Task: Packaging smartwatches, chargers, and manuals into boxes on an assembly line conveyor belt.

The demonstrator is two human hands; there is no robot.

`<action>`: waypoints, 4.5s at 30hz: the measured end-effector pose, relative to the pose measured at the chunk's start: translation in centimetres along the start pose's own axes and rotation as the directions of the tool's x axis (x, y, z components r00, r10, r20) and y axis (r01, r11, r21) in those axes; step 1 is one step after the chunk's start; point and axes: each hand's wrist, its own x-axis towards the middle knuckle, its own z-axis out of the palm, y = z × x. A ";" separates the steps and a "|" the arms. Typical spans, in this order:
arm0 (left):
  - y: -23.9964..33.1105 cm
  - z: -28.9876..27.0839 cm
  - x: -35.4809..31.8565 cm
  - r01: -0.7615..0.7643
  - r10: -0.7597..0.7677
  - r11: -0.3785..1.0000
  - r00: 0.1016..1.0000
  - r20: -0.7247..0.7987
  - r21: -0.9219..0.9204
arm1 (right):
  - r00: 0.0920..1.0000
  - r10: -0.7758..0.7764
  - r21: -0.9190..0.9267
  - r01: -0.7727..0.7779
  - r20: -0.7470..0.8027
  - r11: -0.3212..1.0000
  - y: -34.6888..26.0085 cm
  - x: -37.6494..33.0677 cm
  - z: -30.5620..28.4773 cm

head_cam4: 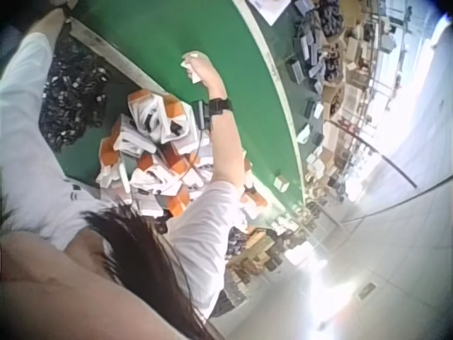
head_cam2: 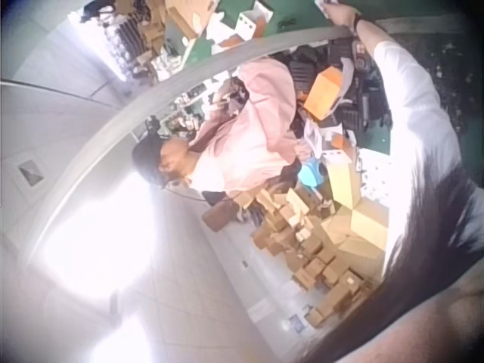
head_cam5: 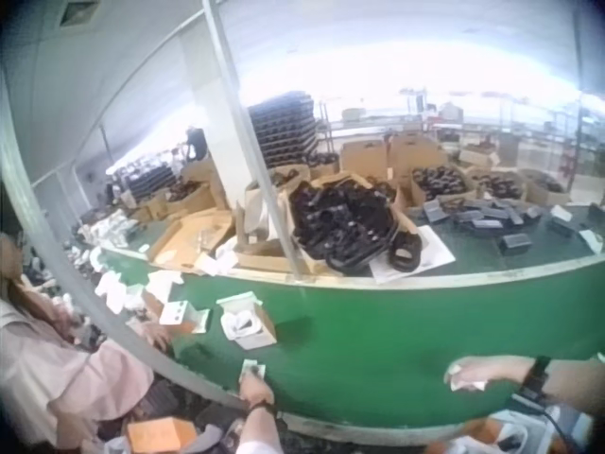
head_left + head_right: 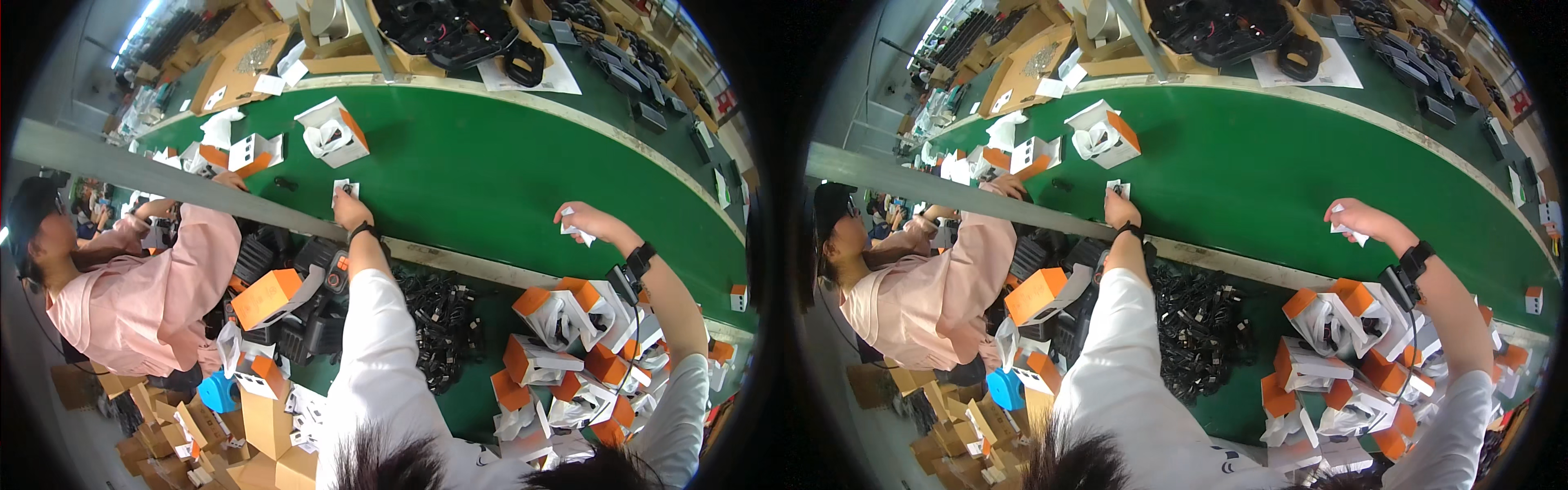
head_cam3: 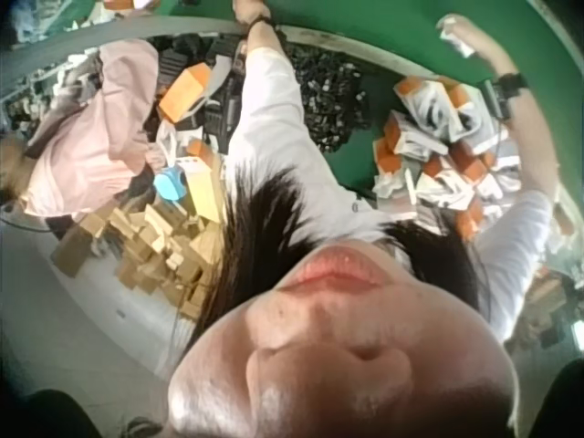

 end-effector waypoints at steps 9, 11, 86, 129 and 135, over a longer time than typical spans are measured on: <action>1.9 -20.5 -10.0 -0.448 0.595 0.804 0.633 0.496 -0.392 | 0.993 -0.119 -0.105 0.121 0.028 0.987 -0.7 -2.4 -1.4; -2.1 -28.6 -13.1 -0.267 0.375 0.924 0.484 0.791 -0.274 | 0.986 -0.165 -0.170 0.167 0.025 0.971 -1.7 -3.0 -1.5; 12.0 -10.6 3.5 -0.908 0.888 0.387 0.414 0.201 0.162 | 0.699 -0.699 -0.666 0.449 -0.154 0.595 -17.8 13.8 9.7; 17.5 -6.8 -4.4 -0.919 0.892 0.262 0.114 0.438 -0.294 | 0.639 -0.711 -0.632 0.428 -0.295 0.646 -9.1 10.8 7.4; 18.6 -7.5 -3.1 -0.703 0.731 0.565 0.181 0.658 -0.433 | 0.649 -0.753 -0.918 0.229 -0.104 0.324 -8.3 9.6 7.6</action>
